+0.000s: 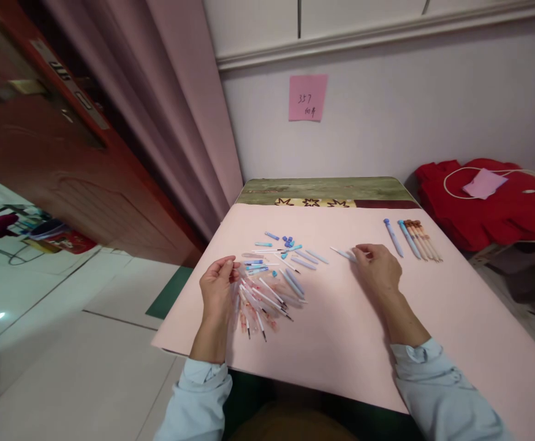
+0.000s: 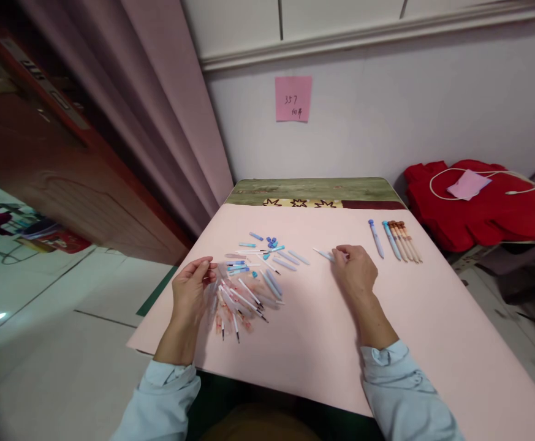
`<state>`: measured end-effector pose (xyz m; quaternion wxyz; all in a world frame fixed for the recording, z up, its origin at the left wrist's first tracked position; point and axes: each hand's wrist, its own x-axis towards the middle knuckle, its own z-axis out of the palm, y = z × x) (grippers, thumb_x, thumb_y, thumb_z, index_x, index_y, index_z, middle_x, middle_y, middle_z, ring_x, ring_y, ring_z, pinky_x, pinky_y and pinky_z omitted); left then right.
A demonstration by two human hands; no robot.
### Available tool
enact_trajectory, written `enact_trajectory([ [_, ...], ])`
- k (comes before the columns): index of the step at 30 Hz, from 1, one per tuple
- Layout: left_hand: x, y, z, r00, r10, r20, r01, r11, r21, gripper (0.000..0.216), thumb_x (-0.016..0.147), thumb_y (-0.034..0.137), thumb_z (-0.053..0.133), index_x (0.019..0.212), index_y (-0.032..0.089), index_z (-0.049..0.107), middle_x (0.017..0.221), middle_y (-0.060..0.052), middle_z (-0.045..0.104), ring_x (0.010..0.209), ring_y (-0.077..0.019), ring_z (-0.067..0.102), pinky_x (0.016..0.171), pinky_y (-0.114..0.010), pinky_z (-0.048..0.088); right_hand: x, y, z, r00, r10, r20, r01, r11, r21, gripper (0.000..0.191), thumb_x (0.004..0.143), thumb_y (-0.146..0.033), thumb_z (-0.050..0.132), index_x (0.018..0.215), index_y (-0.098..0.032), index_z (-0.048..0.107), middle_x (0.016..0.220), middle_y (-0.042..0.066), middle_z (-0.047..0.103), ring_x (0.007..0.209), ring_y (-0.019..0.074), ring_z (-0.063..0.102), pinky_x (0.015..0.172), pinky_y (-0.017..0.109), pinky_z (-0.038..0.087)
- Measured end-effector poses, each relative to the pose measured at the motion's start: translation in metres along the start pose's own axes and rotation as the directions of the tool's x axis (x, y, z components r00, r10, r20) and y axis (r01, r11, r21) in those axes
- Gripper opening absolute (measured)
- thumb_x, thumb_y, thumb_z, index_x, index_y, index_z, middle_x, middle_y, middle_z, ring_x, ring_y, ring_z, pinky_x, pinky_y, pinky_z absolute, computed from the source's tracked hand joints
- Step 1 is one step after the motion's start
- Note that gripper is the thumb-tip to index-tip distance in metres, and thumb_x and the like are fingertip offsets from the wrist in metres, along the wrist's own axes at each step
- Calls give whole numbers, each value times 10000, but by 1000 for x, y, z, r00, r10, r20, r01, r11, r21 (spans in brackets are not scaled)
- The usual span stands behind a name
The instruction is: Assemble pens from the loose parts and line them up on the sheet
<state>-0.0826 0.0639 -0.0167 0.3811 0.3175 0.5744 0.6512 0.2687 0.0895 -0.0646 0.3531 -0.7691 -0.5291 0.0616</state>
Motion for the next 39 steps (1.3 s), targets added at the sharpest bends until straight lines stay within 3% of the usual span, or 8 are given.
enact_trajectory([
  [5, 1, 1, 0, 1000, 19, 0, -19, 1000, -2, 349, 672, 376, 770, 905, 123, 712, 759, -45, 686, 564, -78, 540, 597, -234, 449, 0, 5, 6, 977, -94, 191, 123, 981, -148, 305, 822, -461, 589, 960, -249, 759, 1042, 61, 685, 907, 242, 609, 715, 331, 391],
  [13, -3, 1, 5, 999, 19, 30, -19, 1000, 16, 336, 697, 365, 745, 919, 116, 702, 751, -41, 685, 558, -79, 535, 588, -229, 435, -3, -2, 4, 983, -135, 128, 156, 973, -170, 233, 864, -357, 558, 942, -262, 756, 996, 36, 692, 908, 219, 604, 746, 320, 390],
  [23, -8, 4, 9, 999, 20, 45, -23, 998, 59, 357, 663, 360, 759, 916, 116, 699, 746, -41, 690, 545, -86, 532, 579, -237, 433, -4, -1, 6, 961, -134, 243, 189, 957, -218, 255, 858, -379, 551, 981, -250, 734, 1018, 53, 690, 911, 234, 611, 745, 333, 392],
  [29, 26, 2, 11, 988, 108, 105, -128, 971, 203, 300, 667, 353, 741, 865, 131, 701, 697, -16, 664, 561, -104, 537, 589, -248, 440, -6, -3, 5, 972, -128, 196, 169, 963, -208, 322, 875, -399, 519, 1047, -219, 723, 1070, 74, 697, 945, 258, 624, 809, 370, 396],
  [32, 62, 4, 17, 943, 244, 225, -320, 845, 428, 206, 713, 336, 686, 789, 145, 698, 682, -11, 650, 608, -125, 557, 621, -256, 446, -7, -4, 5, 980, -131, 152, 158, 970, -184, 320, 881, -394, 511, 1050, -224, 722, 1090, 72, 695, 942, 254, 624, 821, 370, 394],
  [34, 83, 3, 23, 891, 294, 346, -451, 667, 593, 174, 760, 315, 632, 786, 155, 696, 733, -24, 671, 667, -141, 583, 662, -262, 454, -7, -4, 5, 983, -145, 113, 161, 974, -156, 309, 881, -390, 510, 1032, -227, 724, 1074, 65, 699, 930, 247, 623, 819, 366, 392],
  [36, 97, -2, 33, 846, 269, 461, -530, 515, 674, 148, 777, 277, 607, 798, 167, 705, 787, -33, 688, 717, -151, 599, 705, -267, 461, -8, -5, 7, 984, -164, 66, 171, 978, -121, 297, 880, -385, 513, 1007, -224, 727, 1052, 61, 705, 923, 242, 621, 814, 360, 389],
  [39, 105, -15, 49, 812, 196, 550, -575, 431, 695, 122, 757, 225, 626, 808, 187, 730, 835, -39, 700, 762, -165, 611, 750, -278, 464, -8, -5, 9, 983, -185, 16, 186, 980, -70, 281, 874, -383, 524, 969, -219, 732, 1023, 54, 715, 916, 236, 620, 818, 354, 386],
])
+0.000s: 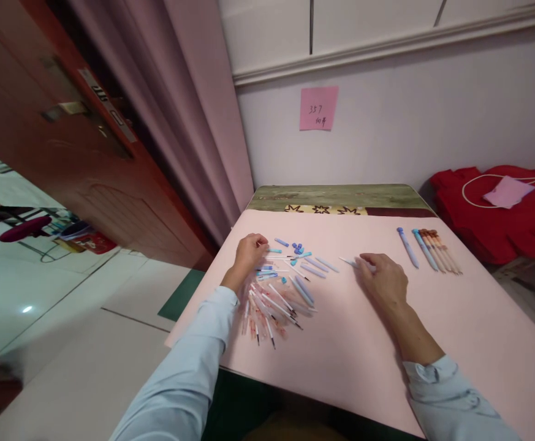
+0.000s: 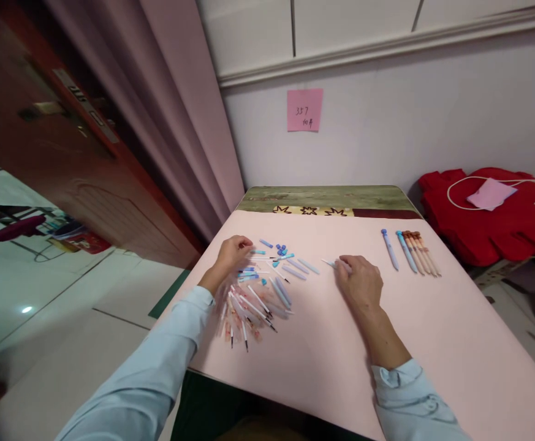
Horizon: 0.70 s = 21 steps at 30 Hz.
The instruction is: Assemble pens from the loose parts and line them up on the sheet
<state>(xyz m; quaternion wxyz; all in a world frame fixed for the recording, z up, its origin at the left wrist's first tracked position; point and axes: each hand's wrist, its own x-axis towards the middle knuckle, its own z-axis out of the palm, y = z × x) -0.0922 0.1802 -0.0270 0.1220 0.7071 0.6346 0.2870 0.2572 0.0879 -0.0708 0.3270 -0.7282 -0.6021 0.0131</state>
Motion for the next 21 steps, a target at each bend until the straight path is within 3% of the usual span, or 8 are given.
enact_trajectory([
  [6, 5, 7, 27, 985, 44, 169, -66, 990, 128, 261, 731, 130, 619, 934, 221, 755, 951, -61, 712, 969, -222, 606, 899, -315, 436, 1, -1, 3, 995, 24, 97, -18, 998, -63, 265, 886, -380, 521, 961, -250, 739, 1028, 34, 715, 893, 231, 621, 808, 349, 392],
  [12, 9, 5, 35, 973, 52, 227, -91, 982, 166, 215, 757, 107, 595, 881, 207, 739, 967, -85, 697, 1027, -239, 577, 966, -345, 403, 4, -5, 3, 990, 15, 142, 1, 994, -113, 282, 896, -384, 512, 978, -240, 741, 1025, 42, 716, 911, 232, 627, 796, 339, 400],
  [19, 6, 22, 19, 976, 89, 198, -97, 995, 31, 114, 803, 171, 588, 865, 191, 681, 906, -75, 698, 904, -210, 608, 886, -348, 460, 5, -4, 3, 993, -13, 118, 27, 993, -113, 299, 908, -388, 496, 956, -238, 749, 1000, 48, 723, 866, 226, 634, 775, 336, 405],
  [21, -5, 35, 13, 982, 46, 185, -20, 990, -139, 118, 823, 212, 584, 911, 182, 657, 867, -63, 699, 801, -186, 627, 789, -332, 502, 5, -2, 4, 992, -28, 124, 46, 988, -144, 294, 902, -390, 507, 960, -236, 751, 1001, 53, 721, 866, 227, 637, 796, 346, 400],
])
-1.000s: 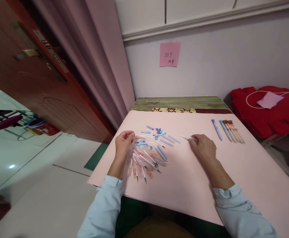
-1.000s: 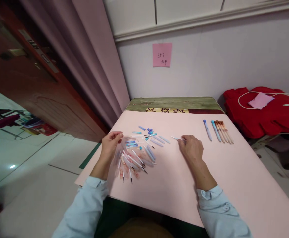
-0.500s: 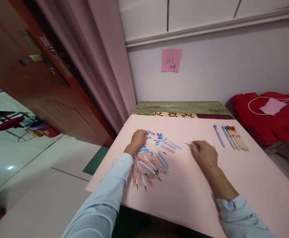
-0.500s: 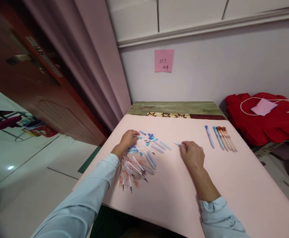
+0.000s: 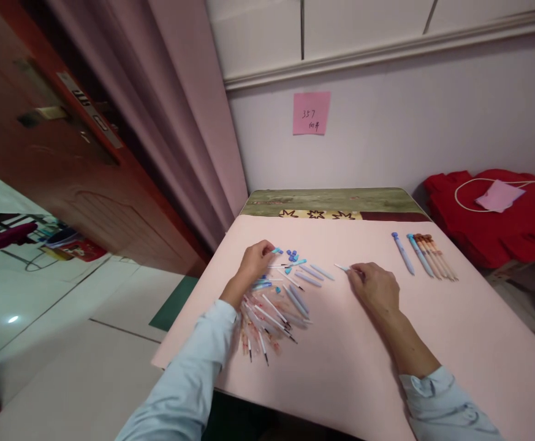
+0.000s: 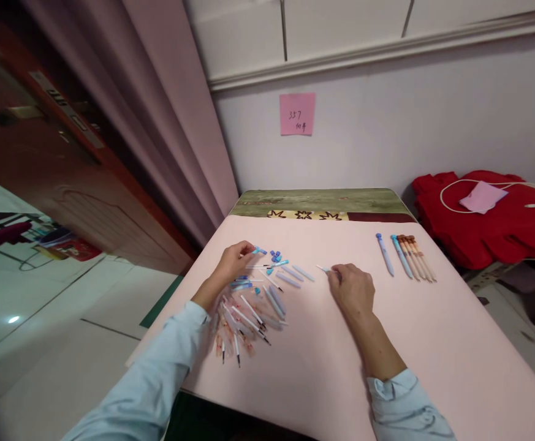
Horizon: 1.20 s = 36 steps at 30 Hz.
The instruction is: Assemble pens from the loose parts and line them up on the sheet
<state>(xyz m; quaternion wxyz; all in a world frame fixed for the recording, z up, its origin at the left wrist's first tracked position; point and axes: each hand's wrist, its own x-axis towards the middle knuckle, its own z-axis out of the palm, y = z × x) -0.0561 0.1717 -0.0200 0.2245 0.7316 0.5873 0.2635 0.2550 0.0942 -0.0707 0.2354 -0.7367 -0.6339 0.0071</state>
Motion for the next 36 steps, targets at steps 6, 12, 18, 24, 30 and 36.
enact_trajectory([
  [6, -62, 57, 9, 919, -276, 282, 362, 306, -881, 253, 723, 241, 761, 919, 135, 640, 905, -113, 726, 699, -164, 667, 684, -320, 573, -1, 1, -3, 997, 16, 76, -6, 992, -124, 279, 880, -362, 531, 945, -217, 760, 950, 91, 706, 842, 237, 640, 791, 373, 384],
  [12, -95, 86, 32, 794, -431, 428, 377, -203, -904, 71, 800, 115, 685, 869, 106, 667, 910, -108, 716, 794, -147, 700, 833, -267, 585, -5, -4, -13, 999, 25, 37, -23, 999, -43, 267, 868, -358, 533, 896, -210, 753, 929, 80, 716, 811, 229, 636, 773, 356, 404],
  [18, -94, 81, 38, 754, -548, 363, 216, -315, -924, 324, 772, 65, 685, 1076, 169, 640, 1044, -112, 710, 1053, -224, 686, 942, -328, 575, -16, -26, -11, 997, 43, 71, -76, 816, 572, 259, 822, -431, 594, 868, -194, 690, 742, 26, 685, 683, 181, 623, 657, 284, 465],
  [24, -98, 68, 45, 748, -591, 303, 174, -266, -948, 395, 781, 88, 627, 1164, 179, 616, 1149, -132, 678, 1142, -245, 648, 965, -340, 565, -37, -55, -11, 975, -209, -70, 181, 578, 796, 200, 843, -375, 629, 890, -193, 698, 798, 37, 702, 720, 169, 631, 685, 283, 508],
  [30, -97, 73, 49, 788, -557, 261, 189, -185, -964, 372, 754, 130, 653, 1113, 228, 655, 1124, -104, 704, 1168, -308, 627, 966, -424, 563, -44, -69, -25, 922, -314, -225, 369, 543, 755, 138, 859, -304, 650, 933, -212, 721, 760, 31, 694, 654, 153, 616, 624, 274, 509],
  [36, -91, 82, 51, 766, -580, 276, 160, -244, -956, 157, 787, 75, 628, 919, 159, 640, 1003, -122, 724, 1083, -230, 672, 958, -337, 551, -42, -69, -31, 899, -344, -270, 431, 587, 686, 128, 879, -296, 637, 940, -218, 718, 747, 30, 689, 613, 138, 599, 592, 265, 495],
])
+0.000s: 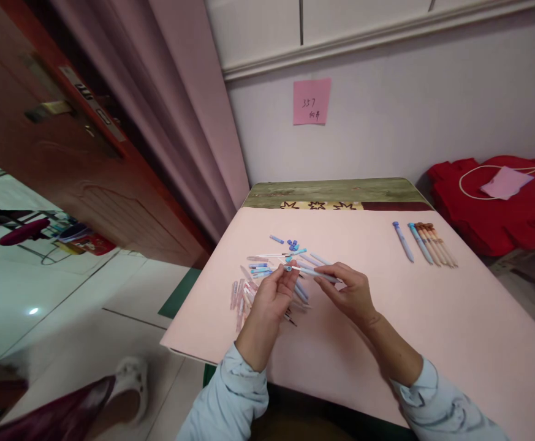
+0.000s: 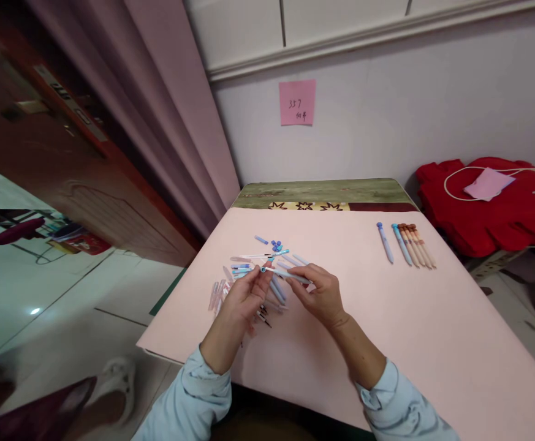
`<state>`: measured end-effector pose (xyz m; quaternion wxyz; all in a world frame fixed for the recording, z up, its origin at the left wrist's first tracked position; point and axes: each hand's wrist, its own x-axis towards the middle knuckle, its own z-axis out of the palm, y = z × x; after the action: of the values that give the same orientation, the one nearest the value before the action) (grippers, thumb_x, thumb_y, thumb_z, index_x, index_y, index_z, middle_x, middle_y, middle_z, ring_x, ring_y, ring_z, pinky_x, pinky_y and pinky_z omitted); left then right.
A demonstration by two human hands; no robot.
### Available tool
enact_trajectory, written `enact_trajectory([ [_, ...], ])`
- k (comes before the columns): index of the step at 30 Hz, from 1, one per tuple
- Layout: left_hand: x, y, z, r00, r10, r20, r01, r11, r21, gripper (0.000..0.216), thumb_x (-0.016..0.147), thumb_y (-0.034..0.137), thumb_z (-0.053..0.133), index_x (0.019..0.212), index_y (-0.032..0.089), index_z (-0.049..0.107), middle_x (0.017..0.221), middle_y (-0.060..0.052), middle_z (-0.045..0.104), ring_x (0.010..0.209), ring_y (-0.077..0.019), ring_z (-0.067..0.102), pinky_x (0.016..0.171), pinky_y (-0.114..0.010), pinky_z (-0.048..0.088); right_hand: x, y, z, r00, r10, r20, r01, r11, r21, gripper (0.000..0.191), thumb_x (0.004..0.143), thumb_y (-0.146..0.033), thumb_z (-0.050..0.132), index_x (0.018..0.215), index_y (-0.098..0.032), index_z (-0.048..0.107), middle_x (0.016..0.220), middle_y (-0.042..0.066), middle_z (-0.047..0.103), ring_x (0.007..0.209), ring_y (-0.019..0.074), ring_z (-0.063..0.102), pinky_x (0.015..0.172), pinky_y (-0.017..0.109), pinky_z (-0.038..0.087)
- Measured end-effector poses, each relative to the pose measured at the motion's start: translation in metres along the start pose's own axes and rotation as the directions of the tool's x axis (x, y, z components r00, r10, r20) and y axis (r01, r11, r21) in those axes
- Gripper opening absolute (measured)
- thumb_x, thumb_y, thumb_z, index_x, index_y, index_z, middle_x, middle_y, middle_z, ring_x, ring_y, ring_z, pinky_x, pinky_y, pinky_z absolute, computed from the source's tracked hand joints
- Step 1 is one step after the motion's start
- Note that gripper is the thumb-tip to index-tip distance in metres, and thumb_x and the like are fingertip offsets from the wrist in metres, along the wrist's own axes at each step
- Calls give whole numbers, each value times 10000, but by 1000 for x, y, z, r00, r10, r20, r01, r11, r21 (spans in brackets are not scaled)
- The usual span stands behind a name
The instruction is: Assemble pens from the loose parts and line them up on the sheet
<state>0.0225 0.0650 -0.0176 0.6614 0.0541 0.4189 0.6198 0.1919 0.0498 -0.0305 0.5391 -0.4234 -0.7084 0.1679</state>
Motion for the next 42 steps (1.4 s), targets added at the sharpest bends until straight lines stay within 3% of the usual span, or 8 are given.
enact_trajectory([
  [9, -2, -2, -1, 1000, -5, 4, 5, 996, 84, 60, 789, 130, 661, 810, 173, 624, 918, -99, 735, 1065, -237, 677, 958, -370, 538, -1, -1, 0, 995, -89, 43, 95, 979, -181, 108, 872, -276, 629, 928, -234, 711, 717, 9, 703, 570, 133, 597, 635, 284, 476],
  [15, -10, -6, -3, 998, 19, 52, -21, 999, 41, 127, 767, 158, 715, 855, 172, 625, 871, -55, 723, 948, -199, 703, 968, -385, 523, -3, 3, 2, 994, -99, 55, 108, 972, -209, 108, 870, -280, 643, 937, -239, 717, 741, 8, 709, 599, 136, 608, 658, 288, 468],
  [20, -13, -10, -5, 996, 7, 92, -13, 998, 63, 177, 740, 190, 753, 856, 178, 620, 919, -66, 728, 1002, -215, 693, 985, -392, 507, -3, 3, 2, 995, -85, 61, 95, 975, -202, 108, 871, -292, 644, 938, -245, 716, 761, 9, 716, 625, 143, 619, 666, 292, 476],
  [25, -14, -5, 0, 999, 4, 50, -6, 999, 37, 133, 747, 112, 710, 835, 164, 626, 930, -89, 735, 1012, -216, 690, 983, -375, 512, -1, 0, -1, 994, -101, 33, 105, 983, -148, 103, 873, -266, 637, 941, -235, 709, 768, 13, 716, 629, 142, 627, 646, 282, 482],
  [33, -15, -7, -1, 993, 101, -58, -100, 995, 19, 104, 798, 44, 633, 816, 146, 622, 848, -55, 704, 806, -148, 698, 897, -324, 548, -1, 0, 1, 979, -203, 19, 204, 963, -177, 85, 861, -241, 648, 924, -224, 702, 761, 11, 717, 622, 139, 619, 661, 294, 474],
  [36, -12, -2, -3, 983, 155, -101, -157, 988, -5, 138, 821, 23, 599, 783, 155, 613, 802, -40, 692, 760, -129, 690, 867, -293, 555, -1, 1, -1, 987, -161, -3, 158, 976, -149, 75, 854, -234, 650, 908, -219, 700, 731, 9, 696, 615, 143, 612, 640, 289, 474],
  [42, -8, 13, -7, 971, 174, -162, -182, 982, -39, 197, 856, -3, 534, 753, 149, 606, 773, -35, 687, 745, -118, 690, 885, -287, 550, -1, 8, -4, 997, 55, -60, -56, 998, -16, 86, 846, -263, 650, 879, -214, 712, 772, 21, 689, 642, 148, 628, 624, 275, 496],
])
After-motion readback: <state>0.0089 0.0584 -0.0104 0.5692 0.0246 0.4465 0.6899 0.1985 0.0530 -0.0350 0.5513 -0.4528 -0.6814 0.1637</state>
